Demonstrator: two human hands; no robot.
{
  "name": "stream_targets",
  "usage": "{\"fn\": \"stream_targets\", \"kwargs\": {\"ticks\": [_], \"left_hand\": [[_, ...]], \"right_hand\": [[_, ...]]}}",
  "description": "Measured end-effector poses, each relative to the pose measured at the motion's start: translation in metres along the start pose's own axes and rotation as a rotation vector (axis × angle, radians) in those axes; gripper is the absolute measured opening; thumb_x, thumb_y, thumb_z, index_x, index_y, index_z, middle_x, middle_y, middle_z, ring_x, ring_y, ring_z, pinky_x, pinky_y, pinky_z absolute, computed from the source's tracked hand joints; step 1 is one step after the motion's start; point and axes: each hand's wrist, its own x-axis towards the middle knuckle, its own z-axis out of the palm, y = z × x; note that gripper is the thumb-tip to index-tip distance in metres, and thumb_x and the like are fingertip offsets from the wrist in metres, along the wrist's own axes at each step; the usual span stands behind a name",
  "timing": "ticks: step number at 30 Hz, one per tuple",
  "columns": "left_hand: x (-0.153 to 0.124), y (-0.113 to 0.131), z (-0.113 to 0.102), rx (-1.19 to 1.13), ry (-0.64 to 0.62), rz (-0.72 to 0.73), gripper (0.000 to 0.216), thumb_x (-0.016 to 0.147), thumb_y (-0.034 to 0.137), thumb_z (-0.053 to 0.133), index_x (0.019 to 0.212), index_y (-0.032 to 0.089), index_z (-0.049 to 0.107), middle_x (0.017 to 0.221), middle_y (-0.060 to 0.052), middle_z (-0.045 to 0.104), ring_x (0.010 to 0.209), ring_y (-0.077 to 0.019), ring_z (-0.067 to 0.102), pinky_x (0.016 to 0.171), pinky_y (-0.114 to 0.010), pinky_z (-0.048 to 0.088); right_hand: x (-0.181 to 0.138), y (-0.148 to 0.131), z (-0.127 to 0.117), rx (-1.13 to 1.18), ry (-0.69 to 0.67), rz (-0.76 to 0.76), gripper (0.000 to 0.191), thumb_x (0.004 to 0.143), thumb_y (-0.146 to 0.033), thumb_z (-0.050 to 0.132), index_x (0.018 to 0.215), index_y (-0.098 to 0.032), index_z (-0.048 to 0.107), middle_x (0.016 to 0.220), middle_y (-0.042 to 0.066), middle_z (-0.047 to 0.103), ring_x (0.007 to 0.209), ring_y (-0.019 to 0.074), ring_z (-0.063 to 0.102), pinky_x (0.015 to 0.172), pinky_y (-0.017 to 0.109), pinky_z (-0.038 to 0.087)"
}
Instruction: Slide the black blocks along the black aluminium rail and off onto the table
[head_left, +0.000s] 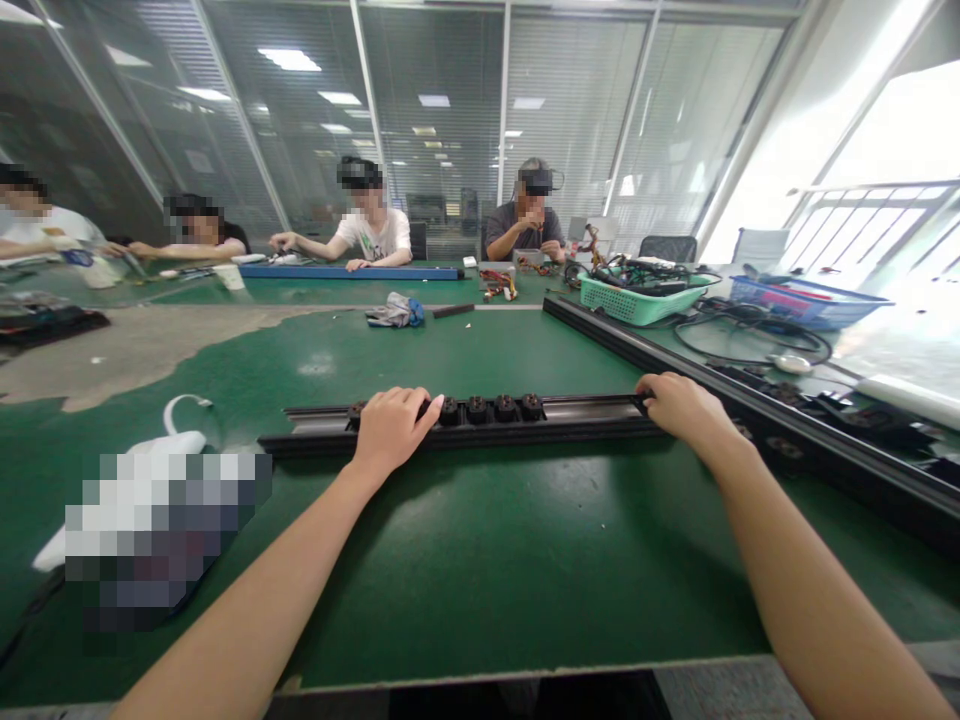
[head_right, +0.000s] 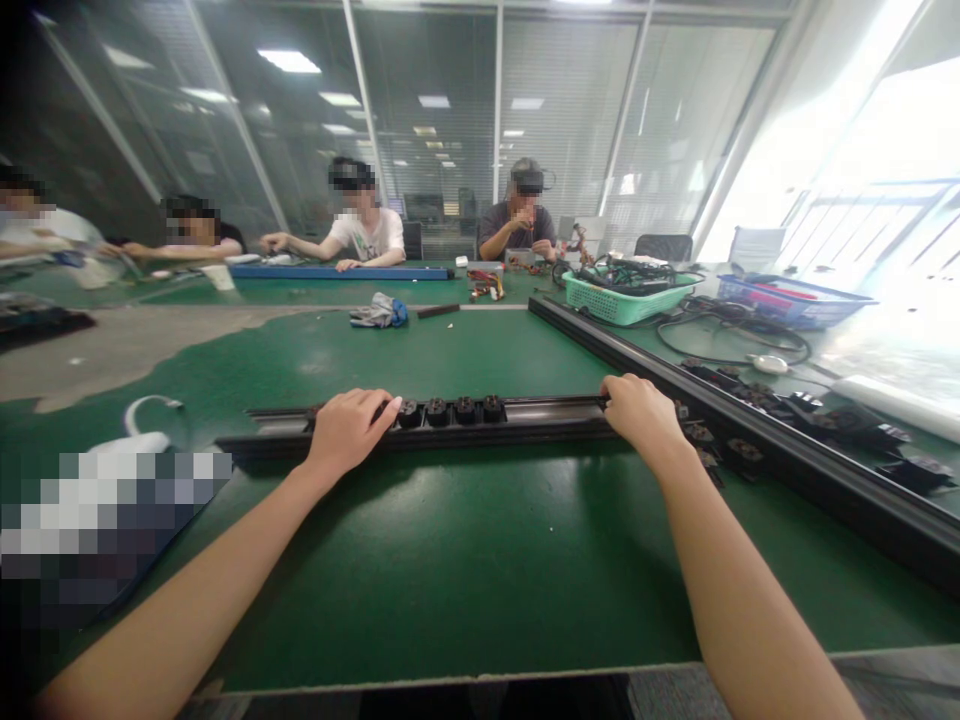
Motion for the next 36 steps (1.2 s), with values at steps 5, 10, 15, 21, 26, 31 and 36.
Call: {"fn": "stream_targets", "kwargs": {"ticks": [5,10,15,21,26,31,36], "left_hand": [[-0.001,-0.001,0.001,0.015,0.001,0.011,0.054,0.103,0.053,0.026,0.09,0.02,0.068,0.087,-0.011,0.073,0.086,-0.0269,0.065,0.077,-0.038,0.042],[-0.001,-0.001,0.001,0.02,0.002,0.012,0.054,0.103,0.053,0.026,0.09,0.02,0.068,0.088,-0.01,0.073,0.086,-0.0265,0.065,0.077,-0.038,0.043],[-0.001,0.001,0.001,0.031,0.014,-0.008,0.055,0.103,0.053,0.025,0.089,0.021,0.068,0.087,-0.01,0.073,0.085,-0.0256,0.066,0.076,-0.037,0.043],[-0.001,0.003,0.001,0.054,0.031,-0.013,0.055,0.104,0.051,0.026,0.087,0.02,0.067,0.085,-0.01,0.073,0.084,-0.0251,0.065,0.074,-0.036,0.041],[0.0,0.002,0.001,0.067,0.037,0.005,0.054,0.104,0.05,0.027,0.086,0.02,0.067,0.084,-0.009,0.073,0.082,-0.025,0.066,0.074,-0.036,0.041],[-0.001,0.001,0.001,0.065,0.045,0.009,0.055,0.104,0.05,0.026,0.085,0.019,0.068,0.083,-0.009,0.073,0.081,-0.0251,0.066,0.073,-0.036,0.041],[-0.001,0.002,0.0,0.046,0.049,0.003,0.057,0.104,0.051,0.026,0.085,0.019,0.069,0.083,-0.01,0.073,0.08,-0.0253,0.066,0.072,-0.036,0.041]], "right_hand": [[0.002,0.005,0.002,0.015,0.006,0.009,0.033,0.088,-0.019,0.05,0.113,-0.021,0.071,0.116,0.012,0.068,0.106,0.0274,0.064,0.082,0.036,0.048],[0.003,0.008,0.002,0.027,0.001,0.016,0.034,0.088,-0.019,0.049,0.113,-0.021,0.071,0.117,0.012,0.068,0.107,0.0275,0.064,0.082,0.036,0.047],[0.004,0.011,0.004,0.025,0.0,0.03,0.036,0.086,-0.017,0.048,0.114,-0.021,0.071,0.117,0.012,0.068,0.107,0.0278,0.064,0.082,0.036,0.047],[0.008,0.016,0.008,0.031,0.006,0.033,0.037,0.084,-0.015,0.049,0.113,-0.021,0.071,0.115,0.011,0.069,0.107,0.0263,0.063,0.086,0.034,0.047],[0.009,0.019,0.01,0.037,0.01,0.046,0.037,0.084,-0.016,0.049,0.113,-0.022,0.071,0.115,0.011,0.069,0.108,0.0266,0.063,0.087,0.035,0.047],[0.01,0.023,0.014,0.057,0.019,0.063,0.036,0.085,-0.018,0.049,0.112,-0.022,0.071,0.115,0.011,0.068,0.107,0.0264,0.063,0.086,0.035,0.048],[0.014,0.026,0.019,0.078,0.021,0.067,0.037,0.083,-0.017,0.05,0.113,-0.022,0.071,0.114,0.011,0.068,0.107,0.0259,0.064,0.088,0.034,0.048]]}}
